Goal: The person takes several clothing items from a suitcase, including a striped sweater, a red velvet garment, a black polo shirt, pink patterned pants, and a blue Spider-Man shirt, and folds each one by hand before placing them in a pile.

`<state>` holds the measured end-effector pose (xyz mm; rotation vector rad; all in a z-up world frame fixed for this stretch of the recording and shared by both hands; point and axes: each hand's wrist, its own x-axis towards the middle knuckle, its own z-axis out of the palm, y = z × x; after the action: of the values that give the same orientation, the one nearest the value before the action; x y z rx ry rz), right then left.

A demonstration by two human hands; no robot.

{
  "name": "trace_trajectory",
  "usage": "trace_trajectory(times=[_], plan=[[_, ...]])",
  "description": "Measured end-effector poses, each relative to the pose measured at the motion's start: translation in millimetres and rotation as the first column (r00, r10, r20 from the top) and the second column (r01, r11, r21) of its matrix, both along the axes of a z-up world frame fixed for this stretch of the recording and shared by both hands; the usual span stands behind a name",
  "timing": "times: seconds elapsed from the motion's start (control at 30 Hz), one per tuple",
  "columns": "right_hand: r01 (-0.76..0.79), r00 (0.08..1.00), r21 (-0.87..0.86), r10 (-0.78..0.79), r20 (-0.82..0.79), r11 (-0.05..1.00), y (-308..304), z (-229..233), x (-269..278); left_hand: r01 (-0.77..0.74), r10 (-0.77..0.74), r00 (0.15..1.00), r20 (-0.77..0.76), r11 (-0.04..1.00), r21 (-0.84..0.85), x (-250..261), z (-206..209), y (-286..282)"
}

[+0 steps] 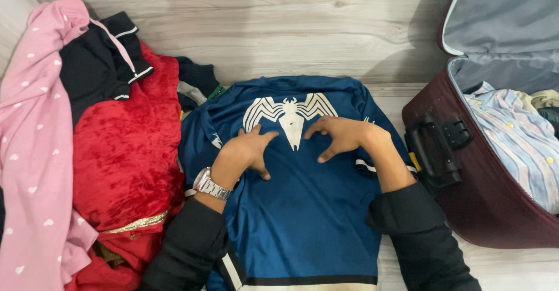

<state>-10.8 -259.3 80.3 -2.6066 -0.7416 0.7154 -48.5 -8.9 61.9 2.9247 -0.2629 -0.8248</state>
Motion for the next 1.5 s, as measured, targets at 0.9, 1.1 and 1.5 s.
trace_trajectory(times=[0.9,1.1,1.5], plan=[[0.089,0.974,-0.287,-0.143,-0.174,0.954,-5.0,-1.7,3.9,-0.124,0.125,0.980,0.154,0.992,-0.019,-2.5,8.2,23.9],[0.194,0.980,-0.316,-0.198,0.022,0.929,0.2,12.4,-8.8,0.035,-0.045,0.991,0.123,0.996,0.081,-24.0,20.3,-0.9],[0.035,0.975,-0.253,-0.089,-0.206,0.967,31.0,-1.0,-28.8,0.115,-0.097,0.982,-0.160,0.988,0.107,-48.4,15.6,-47.6]])
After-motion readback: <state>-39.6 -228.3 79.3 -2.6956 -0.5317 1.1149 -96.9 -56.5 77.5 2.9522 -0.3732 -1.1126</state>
